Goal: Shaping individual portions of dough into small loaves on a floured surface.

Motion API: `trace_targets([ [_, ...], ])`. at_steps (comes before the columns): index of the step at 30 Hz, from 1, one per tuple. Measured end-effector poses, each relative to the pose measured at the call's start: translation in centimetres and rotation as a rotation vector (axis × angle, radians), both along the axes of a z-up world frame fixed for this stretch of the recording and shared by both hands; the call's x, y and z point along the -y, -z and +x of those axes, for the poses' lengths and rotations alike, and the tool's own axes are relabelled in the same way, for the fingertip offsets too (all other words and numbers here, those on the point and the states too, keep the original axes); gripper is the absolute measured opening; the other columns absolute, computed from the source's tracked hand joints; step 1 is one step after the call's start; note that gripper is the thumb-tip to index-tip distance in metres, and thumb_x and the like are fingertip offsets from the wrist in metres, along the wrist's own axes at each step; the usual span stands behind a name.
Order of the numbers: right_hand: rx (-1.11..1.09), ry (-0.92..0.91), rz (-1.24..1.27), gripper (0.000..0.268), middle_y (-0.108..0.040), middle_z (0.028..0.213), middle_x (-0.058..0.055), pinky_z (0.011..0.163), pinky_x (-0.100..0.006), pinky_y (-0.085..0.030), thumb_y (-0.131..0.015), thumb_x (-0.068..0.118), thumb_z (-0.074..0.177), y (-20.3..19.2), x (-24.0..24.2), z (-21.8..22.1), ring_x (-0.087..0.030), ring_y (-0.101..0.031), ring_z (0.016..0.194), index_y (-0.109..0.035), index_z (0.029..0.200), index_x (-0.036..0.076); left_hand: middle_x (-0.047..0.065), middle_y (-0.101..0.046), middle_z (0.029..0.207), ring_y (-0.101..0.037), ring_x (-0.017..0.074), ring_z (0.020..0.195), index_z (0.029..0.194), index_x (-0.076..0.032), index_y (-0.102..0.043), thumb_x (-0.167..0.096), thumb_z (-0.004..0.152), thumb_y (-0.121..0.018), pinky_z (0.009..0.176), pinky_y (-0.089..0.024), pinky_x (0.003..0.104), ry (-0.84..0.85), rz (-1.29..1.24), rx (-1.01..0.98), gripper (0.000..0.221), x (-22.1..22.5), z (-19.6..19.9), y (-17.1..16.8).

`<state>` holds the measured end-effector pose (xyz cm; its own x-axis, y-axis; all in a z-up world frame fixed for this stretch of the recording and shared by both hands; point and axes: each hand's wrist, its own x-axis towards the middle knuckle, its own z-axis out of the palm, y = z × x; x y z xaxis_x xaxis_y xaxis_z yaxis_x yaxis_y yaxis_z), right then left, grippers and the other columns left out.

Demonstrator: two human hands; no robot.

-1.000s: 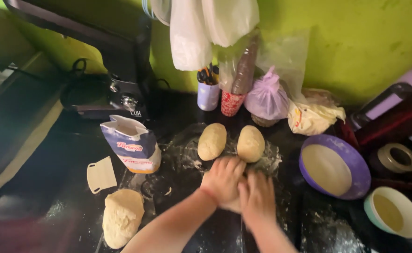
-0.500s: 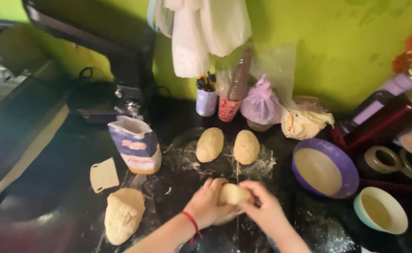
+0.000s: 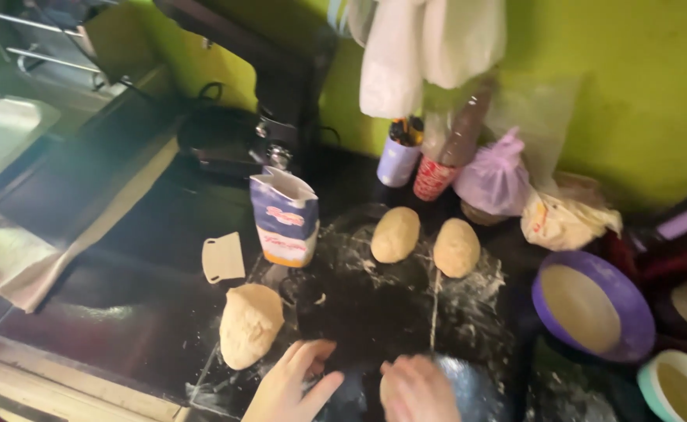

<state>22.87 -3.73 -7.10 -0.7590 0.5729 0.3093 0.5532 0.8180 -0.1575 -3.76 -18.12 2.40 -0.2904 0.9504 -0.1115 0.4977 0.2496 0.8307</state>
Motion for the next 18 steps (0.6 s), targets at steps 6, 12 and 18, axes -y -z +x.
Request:
trace_targets([
  [6,0.013,-0.210,0.100,0.021,-0.056,0.079,-0.006,0.064,-0.054,-0.047,-0.051,0.025,0.098,-9.5,-3.0,-10.4,-0.036,-0.058,0.072,-0.060,0.081,0.016,-0.016,-0.077,0.117,-0.080,0.0020,0.096,0.131,-0.039,-0.077,-0.056,0.085,-0.082,0.093,-0.064,0.022,-0.134,-0.132,0.025,0.049,2.2,0.2,3.8],
  [12,0.079,-0.153,0.181,0.033,-0.070,0.078,-0.002,0.073,-0.046,-0.053,-0.073,0.030,0.104,-9.0,-8.0,-12.9,-0.027,-0.067,0.080,-0.072,0.075,0.014,-0.023,-0.076,0.118,-0.078,-0.0033,0.090,0.129,-0.042,-0.078,-0.059,0.089,-0.077,0.086,-0.062,0.017,-0.086,-0.072,0.023,0.043,2.9,1.4,1.5],
  [18,0.026,-0.425,0.033,0.048,-0.055,0.069,-0.003,0.065,-0.048,-0.039,-0.064,0.042,0.108,-8.5,-1.8,-4.5,-0.028,-0.051,0.069,-0.065,0.066,0.019,-0.018,-0.085,0.101,-0.082,-0.0034,0.088,0.116,-0.040,-0.087,-0.056,0.087,-0.077,0.086,-0.064,0.015,-0.158,-0.044,0.053,0.034,4.2,0.7,2.8],
])
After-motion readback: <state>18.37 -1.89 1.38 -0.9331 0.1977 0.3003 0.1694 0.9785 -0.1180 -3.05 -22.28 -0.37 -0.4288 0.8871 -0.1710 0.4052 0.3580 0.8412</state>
